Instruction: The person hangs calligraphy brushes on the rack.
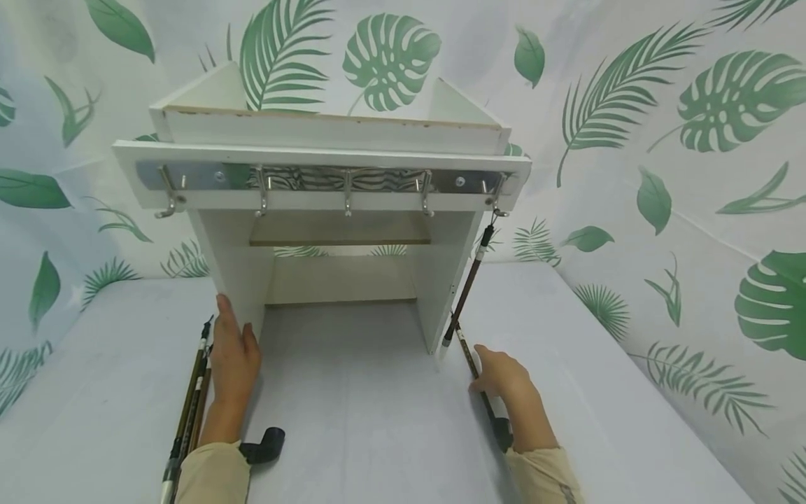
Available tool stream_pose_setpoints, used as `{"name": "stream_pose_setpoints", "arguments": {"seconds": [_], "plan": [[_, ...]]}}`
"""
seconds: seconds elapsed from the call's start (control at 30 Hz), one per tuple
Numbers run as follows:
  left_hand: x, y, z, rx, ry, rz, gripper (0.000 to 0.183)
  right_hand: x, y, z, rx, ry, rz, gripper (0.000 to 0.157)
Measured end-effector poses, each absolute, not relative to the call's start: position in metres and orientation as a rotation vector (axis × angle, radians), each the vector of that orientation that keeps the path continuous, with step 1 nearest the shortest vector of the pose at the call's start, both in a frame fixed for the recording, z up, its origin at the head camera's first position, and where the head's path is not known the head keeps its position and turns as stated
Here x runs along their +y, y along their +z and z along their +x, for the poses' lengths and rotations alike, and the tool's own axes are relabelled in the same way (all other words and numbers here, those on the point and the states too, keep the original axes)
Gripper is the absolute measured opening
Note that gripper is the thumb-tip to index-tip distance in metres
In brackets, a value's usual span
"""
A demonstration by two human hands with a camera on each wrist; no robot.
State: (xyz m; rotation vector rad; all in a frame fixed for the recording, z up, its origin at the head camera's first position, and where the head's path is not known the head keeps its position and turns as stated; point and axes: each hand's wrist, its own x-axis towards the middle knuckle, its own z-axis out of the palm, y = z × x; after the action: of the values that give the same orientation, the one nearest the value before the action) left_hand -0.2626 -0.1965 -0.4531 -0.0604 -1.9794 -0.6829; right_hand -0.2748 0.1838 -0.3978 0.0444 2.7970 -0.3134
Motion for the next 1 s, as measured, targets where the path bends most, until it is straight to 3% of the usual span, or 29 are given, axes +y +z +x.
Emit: {"name": "stream_pose_setpoints", "arguments": {"seconds": [0.63,1.0], "plan": [[-0.195,-0.453,-0.261,-1.998,-0.679,-0.036,0.081,0.183,-0.405,-0.274,2.725,-0.468,0.071,0.057],[-0.196,-0.454,-0.261,-2.013,-0.694,-0.034,0.078,0.189,-0.385,-0.273,2.752,-0.553,0.056,0.073]]}}
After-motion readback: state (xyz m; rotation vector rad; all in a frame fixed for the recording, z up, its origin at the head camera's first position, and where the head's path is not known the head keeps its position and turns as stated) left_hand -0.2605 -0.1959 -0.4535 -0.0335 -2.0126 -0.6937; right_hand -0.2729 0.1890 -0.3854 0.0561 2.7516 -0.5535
